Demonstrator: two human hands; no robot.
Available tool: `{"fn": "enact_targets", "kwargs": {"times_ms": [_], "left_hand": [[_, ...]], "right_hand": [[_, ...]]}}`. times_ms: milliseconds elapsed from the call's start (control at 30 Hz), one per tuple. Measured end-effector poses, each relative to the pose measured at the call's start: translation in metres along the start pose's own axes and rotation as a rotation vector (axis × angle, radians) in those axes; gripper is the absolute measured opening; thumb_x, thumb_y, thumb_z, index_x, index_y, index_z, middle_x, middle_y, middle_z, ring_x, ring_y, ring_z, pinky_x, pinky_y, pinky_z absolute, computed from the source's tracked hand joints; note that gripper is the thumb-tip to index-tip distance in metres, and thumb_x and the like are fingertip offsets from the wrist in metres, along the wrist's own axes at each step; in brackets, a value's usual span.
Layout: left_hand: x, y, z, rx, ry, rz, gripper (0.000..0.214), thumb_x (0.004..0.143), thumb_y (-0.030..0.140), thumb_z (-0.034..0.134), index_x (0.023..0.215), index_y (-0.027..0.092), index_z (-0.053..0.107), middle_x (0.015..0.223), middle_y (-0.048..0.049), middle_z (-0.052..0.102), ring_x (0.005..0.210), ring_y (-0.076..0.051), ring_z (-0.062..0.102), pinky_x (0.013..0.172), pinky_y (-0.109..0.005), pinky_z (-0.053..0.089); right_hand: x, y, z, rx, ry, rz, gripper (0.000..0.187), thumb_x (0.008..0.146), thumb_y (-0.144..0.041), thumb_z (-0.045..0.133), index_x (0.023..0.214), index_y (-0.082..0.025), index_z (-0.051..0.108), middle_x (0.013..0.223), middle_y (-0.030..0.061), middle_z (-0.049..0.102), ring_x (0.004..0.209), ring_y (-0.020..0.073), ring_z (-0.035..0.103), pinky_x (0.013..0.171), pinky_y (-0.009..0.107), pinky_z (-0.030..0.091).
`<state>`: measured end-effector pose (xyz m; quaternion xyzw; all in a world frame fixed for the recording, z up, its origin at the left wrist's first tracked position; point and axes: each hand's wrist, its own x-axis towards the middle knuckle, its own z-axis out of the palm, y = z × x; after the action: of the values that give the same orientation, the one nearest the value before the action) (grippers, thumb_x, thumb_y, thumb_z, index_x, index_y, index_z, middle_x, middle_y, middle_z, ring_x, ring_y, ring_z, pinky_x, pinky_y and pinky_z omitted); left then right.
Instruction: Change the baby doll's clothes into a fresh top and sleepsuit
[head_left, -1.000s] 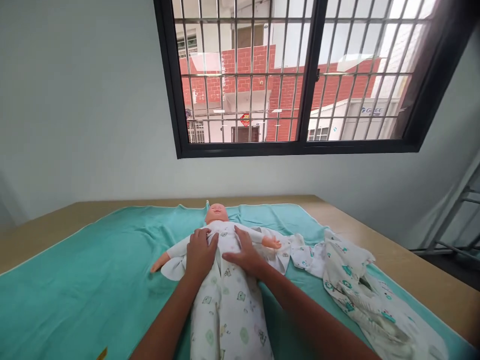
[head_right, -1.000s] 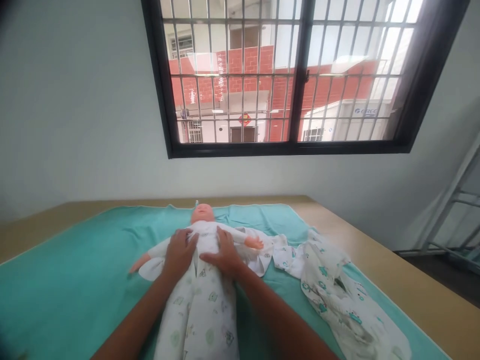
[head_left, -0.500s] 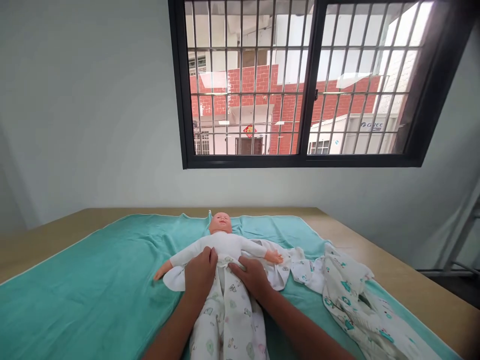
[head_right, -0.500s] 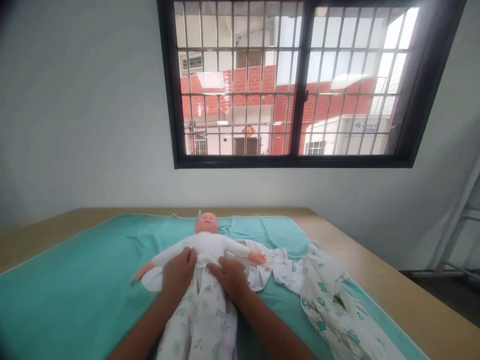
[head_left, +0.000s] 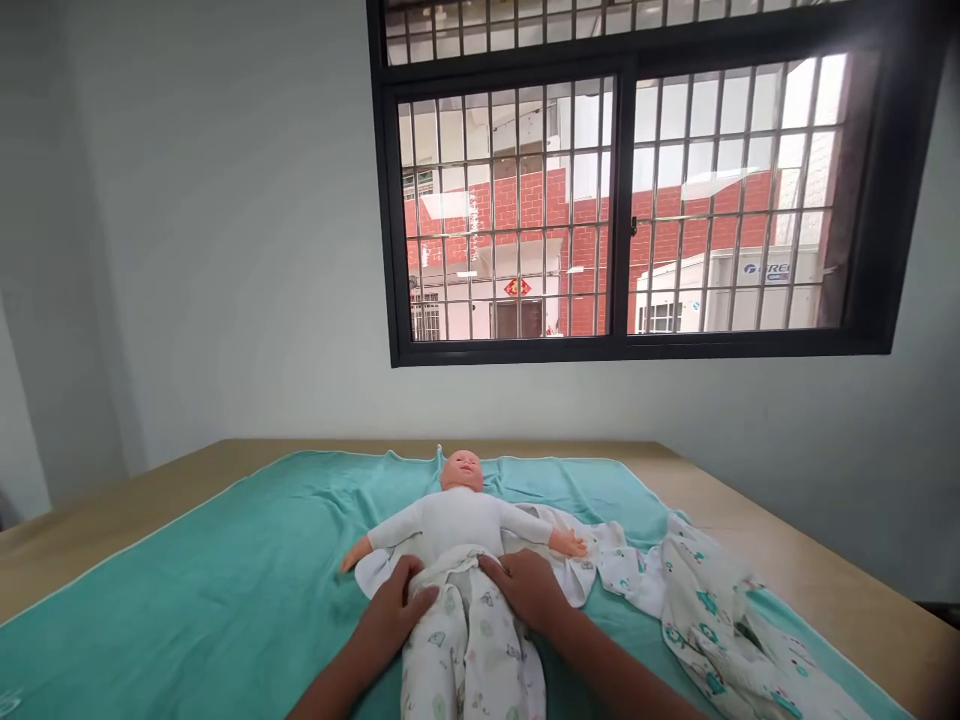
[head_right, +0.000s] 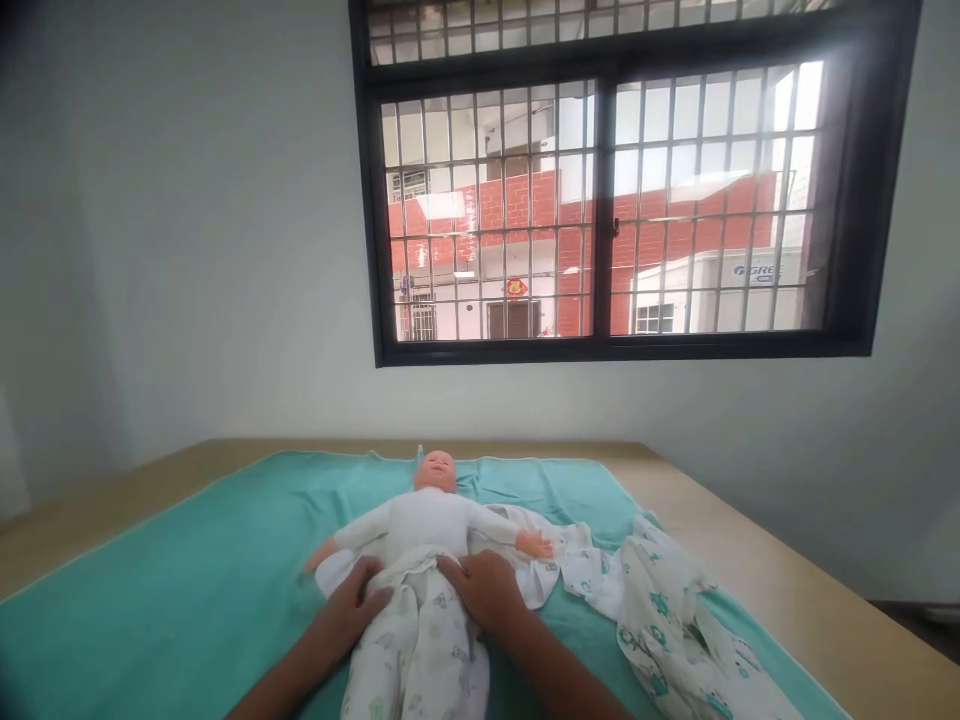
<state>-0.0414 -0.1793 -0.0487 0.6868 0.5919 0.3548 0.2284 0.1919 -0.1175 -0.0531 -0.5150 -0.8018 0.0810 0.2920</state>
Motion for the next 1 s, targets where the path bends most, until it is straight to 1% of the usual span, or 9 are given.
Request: {"fn": "enact_targets", "kwargs": {"times_ms": [167, 300, 400, 467, 600, 700, 833, 967, 1000], "left_hand": [[-0.022, -0.002, -0.003, -0.298, -0.180, 0.078, 0.090, 0.064, 0.050, 0.071, 0.137, 0.021, 0.026, 0.145, -0.0118, 0.043, 0.132, -0.026, 0.042, 0.112, -0.035, 0.032], [-0.022, 0.006, -0.001, -0.284, -0.157, 0.045, 0.084, 0.065, 0.038, 0.074, 0.137, 0.021, 0.033, 0.144, -0.0112, 0.043, 0.133, -0.028, 0.041, 0.112, -0.037, 0.032], [-0.020, 0.009, 0.000, -0.264, -0.128, 0.055, 0.073, 0.067, 0.030, 0.071, 0.132, 0.020, 0.041, 0.138, -0.0102, 0.050, 0.127, -0.027, 0.047, 0.108, -0.037, 0.036], [-0.021, 0.010, 0.002, -0.227, -0.094, 0.049, 0.065, 0.068, 0.028, 0.069, 0.128, 0.020, 0.046, 0.134, -0.0095, 0.054, 0.123, -0.027, 0.050, 0.105, -0.036, 0.038], [-0.029, 0.015, 0.004, -0.087, -0.031, 0.031, 0.046, 0.074, 0.029, 0.062, 0.118, 0.019, 0.056, 0.116, -0.0080, 0.066, 0.106, -0.025, 0.060, 0.091, -0.033, 0.045], [-0.032, 0.022, 0.004, 0.003, -0.057, 0.055, 0.020, 0.079, 0.030, 0.055, 0.093, 0.019, 0.065, 0.090, -0.0039, 0.072, 0.084, -0.021, 0.064, 0.073, -0.029, 0.045], [-0.029, 0.029, -0.005, -0.045, -0.048, 0.017, 0.012, 0.075, 0.027, 0.055, 0.077, 0.018, 0.062, 0.076, -0.0019, 0.069, 0.078, -0.020, 0.062, 0.069, -0.027, 0.045], [-0.039, 0.027, -0.024, -0.152, -0.216, -0.046, 0.042, 0.066, 0.027, 0.065, 0.108, 0.019, 0.062, 0.111, -0.0033, 0.066, 0.105, -0.024, 0.058, 0.092, -0.031, 0.046], [-0.045, 0.025, -0.028, -0.148, -0.257, -0.044, 0.059, 0.061, 0.028, 0.070, 0.119, 0.022, 0.058, 0.123, -0.0041, 0.061, 0.115, -0.026, 0.054, 0.099, -0.033, 0.042]], "right_hand": [[0.000, -0.005, -0.003, 0.093, -0.030, 0.068, 0.065, 0.091, -0.063, 0.029, 0.051, -0.018, 0.054, 0.054, 0.0036, 0.056, 0.054, 0.0154, 0.046, 0.057, 0.030, 0.026], [-0.015, 0.000, -0.026, 0.330, -0.249, -0.009, 0.053, 0.084, -0.065, 0.046, 0.099, -0.018, 0.066, 0.100, 0.0085, 0.068, 0.087, 0.0234, 0.060, 0.073, 0.031, 0.042], [-0.030, 0.005, -0.036, 0.371, -0.351, -0.061, 0.082, 0.065, -0.064, 0.070, 0.130, -0.019, 0.050, 0.126, 0.0110, 0.059, 0.106, 0.0268, 0.056, 0.087, 0.033, 0.043], [-0.037, 0.004, -0.032, 0.255, -0.285, -0.032, 0.077, 0.061, -0.061, 0.074, 0.122, -0.018, 0.055, 0.119, 0.0109, 0.061, 0.101, 0.0266, 0.057, 0.085, 0.033, 0.043], [-0.044, -0.005, -0.014, -0.048, -0.198, -0.168, 0.026, 0.076, -0.042, 0.063, 0.072, -0.017, 0.061, 0.082, 0.0064, 0.065, 0.079, 0.0199, 0.057, 0.071, 0.028, 0.037], [-0.044, -0.011, -0.006, -0.079, -0.194, -0.264, 0.024, 0.077, -0.031, 0.059, 0.059, -0.016, 0.053, 0.062, 0.0015, 0.057, 0.062, 0.0132, 0.048, 0.062, 0.026, 0.030], [-0.038, -0.014, -0.017, 0.208, -0.258, -0.126, 0.032, 0.082, -0.031, 0.051, 0.055, -0.015, 0.047, 0.052, -0.0041, 0.042, 0.054, 0.0086, 0.036, 0.053, 0.024, 0.023], [-0.041, -0.009, -0.051, 0.456, -0.537, -0.082, 0.025, 0.076, -0.040, 0.062, 0.082, -0.016, 0.062, 0.078, -0.0027, 0.061, 0.073, 0.0143, 0.053, 0.062, 0.021, 0.037], [-0.046, -0.008, -0.059, 0.449, -0.605, -0.090, 0.039, 0.068, -0.041, 0.070, 0.098, -0.017, 0.063, 0.093, -0.0004, 0.064, 0.085, 0.0184, 0.057, 0.070, 0.023, 0.042]]}}
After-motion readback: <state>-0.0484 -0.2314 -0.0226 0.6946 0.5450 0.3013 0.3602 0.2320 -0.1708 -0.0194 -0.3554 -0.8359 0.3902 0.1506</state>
